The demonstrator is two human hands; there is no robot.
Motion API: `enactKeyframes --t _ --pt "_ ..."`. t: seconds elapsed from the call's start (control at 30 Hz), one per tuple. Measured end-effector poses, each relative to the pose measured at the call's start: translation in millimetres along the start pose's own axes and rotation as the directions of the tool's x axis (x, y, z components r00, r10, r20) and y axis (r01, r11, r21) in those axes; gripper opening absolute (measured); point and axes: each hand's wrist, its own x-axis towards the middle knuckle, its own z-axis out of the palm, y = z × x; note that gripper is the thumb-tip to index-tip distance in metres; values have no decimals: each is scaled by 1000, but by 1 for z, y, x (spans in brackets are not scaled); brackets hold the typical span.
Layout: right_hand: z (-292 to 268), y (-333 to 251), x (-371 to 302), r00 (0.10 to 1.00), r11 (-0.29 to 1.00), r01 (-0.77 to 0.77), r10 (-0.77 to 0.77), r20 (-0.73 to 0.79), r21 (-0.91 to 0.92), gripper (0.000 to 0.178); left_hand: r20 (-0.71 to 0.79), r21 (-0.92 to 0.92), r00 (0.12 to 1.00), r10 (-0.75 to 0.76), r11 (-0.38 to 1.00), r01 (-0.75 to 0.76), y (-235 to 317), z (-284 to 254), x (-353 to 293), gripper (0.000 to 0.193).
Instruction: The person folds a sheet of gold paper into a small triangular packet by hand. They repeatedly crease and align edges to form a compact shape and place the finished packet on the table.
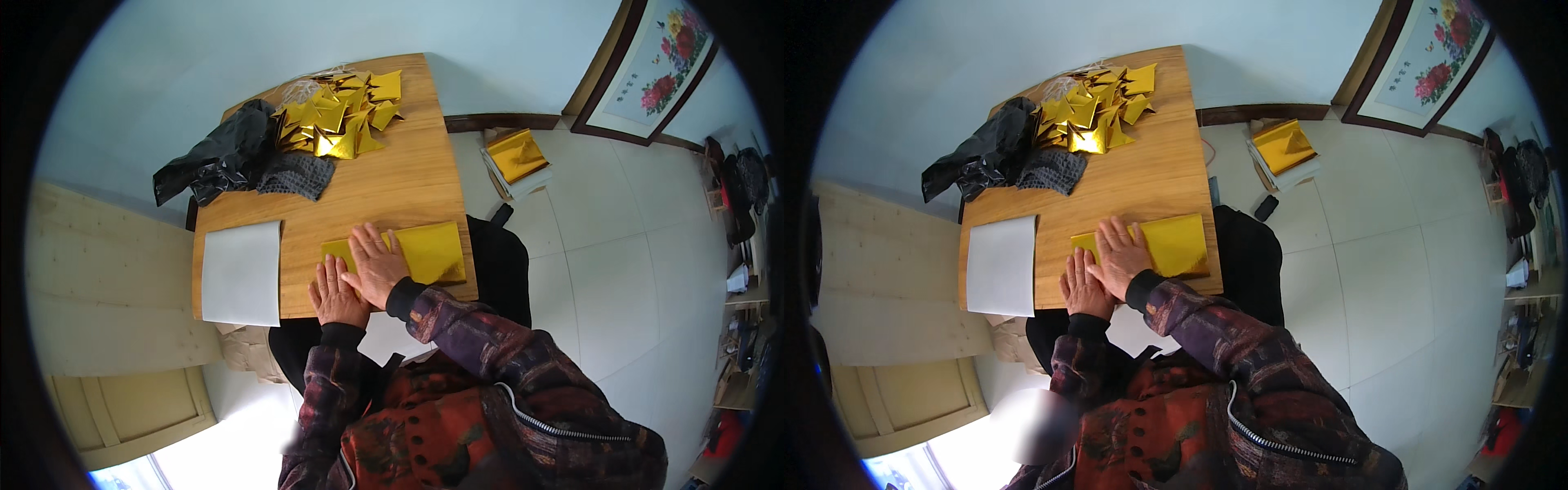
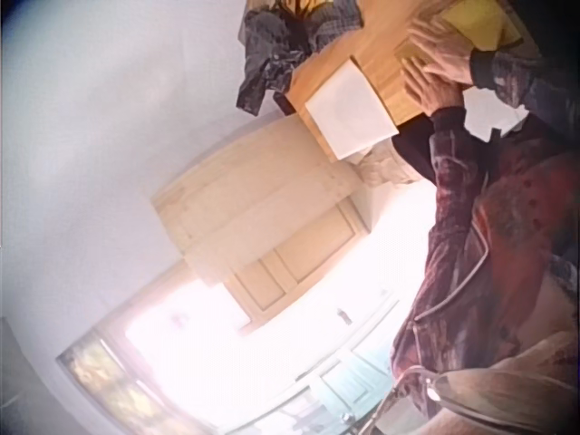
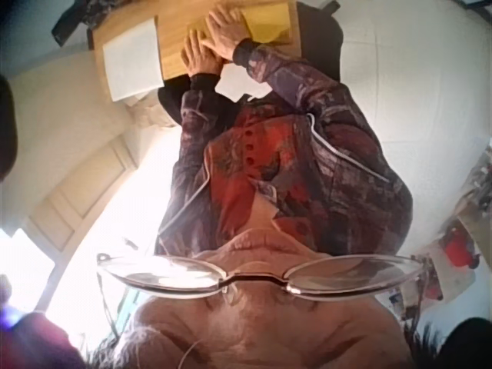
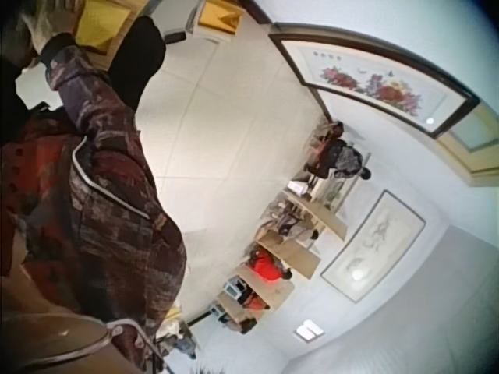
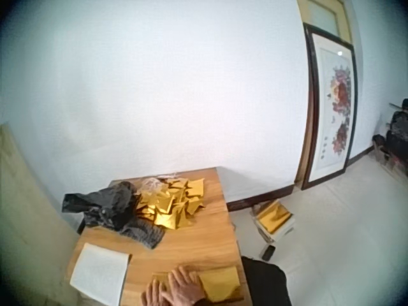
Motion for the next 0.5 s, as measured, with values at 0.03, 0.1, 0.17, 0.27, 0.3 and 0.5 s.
enactKeyframes --t 0.03,0.1,0.17,0.27,0.3,0.5 --pt "0 5 -3 999 999 -40 40 1 -7 77 -2 -2 1000 -2 1000 2 -1 0 0 74" --pt "-1 17 -11 993 994 -109 111 48 -31 83 -42 13 999 27 1000 -26 -2 1 0 77" --pt "-5 29 -26 988 987 -152 152 6 -56 86 -43 30 998 36 999 -35 -3 2 -1 82" --pt "-14 45 -43 980 979 -196 194 -41 -59 93 -36 35 998 42 999 -41 -4 1 -2 83" --pt "-18 50 -50 978 976 -207 204 -42 -64 94 -22 35 999 34 999 -33 -4 0 -2 84" --pt "-41 72 -81 975 969 -216 207 -86 -117 91 11 48 1000 8 999 -9 -3 -3 -2 82"
